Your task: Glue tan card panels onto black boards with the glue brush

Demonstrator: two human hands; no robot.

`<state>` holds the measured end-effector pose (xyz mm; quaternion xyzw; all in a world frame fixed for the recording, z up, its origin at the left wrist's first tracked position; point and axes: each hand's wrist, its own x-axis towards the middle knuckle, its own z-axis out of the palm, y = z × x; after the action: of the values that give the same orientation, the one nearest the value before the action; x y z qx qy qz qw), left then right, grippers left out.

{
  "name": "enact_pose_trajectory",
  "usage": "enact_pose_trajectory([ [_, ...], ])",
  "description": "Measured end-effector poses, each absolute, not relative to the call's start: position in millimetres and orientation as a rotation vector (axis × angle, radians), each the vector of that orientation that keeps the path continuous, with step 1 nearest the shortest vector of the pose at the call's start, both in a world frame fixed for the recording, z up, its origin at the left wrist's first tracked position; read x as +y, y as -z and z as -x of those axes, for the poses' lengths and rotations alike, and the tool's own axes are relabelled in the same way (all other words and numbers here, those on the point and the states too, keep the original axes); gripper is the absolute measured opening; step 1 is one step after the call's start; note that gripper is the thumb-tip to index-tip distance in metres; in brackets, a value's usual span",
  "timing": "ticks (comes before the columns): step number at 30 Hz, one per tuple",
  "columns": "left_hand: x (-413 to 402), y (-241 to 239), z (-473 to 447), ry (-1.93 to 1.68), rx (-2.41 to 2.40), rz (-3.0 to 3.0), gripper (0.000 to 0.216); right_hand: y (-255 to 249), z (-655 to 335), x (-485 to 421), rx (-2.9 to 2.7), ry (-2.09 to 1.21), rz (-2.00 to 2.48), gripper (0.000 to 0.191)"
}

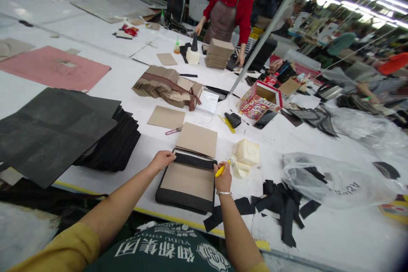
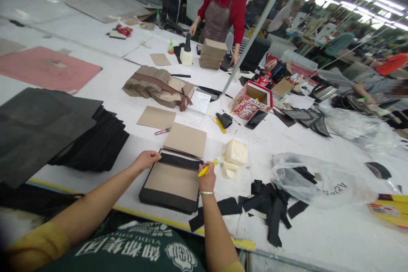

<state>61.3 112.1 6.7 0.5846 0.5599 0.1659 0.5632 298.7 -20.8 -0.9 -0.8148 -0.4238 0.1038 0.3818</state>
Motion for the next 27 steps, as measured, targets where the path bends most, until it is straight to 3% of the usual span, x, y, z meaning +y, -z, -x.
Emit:
enact_pose_trajectory([
  [7, 122, 2, -72, -0.325, 1.552, -1.723, 0.024, 13, -301, -10, -1.181, -0.201, 2.129, 0.025],
  [27, 118, 0, -80, -0.208, 1.631, -1.798, 0.022, 17, -301, -7, -1.303, -0.174, 2.268, 0.019],
])
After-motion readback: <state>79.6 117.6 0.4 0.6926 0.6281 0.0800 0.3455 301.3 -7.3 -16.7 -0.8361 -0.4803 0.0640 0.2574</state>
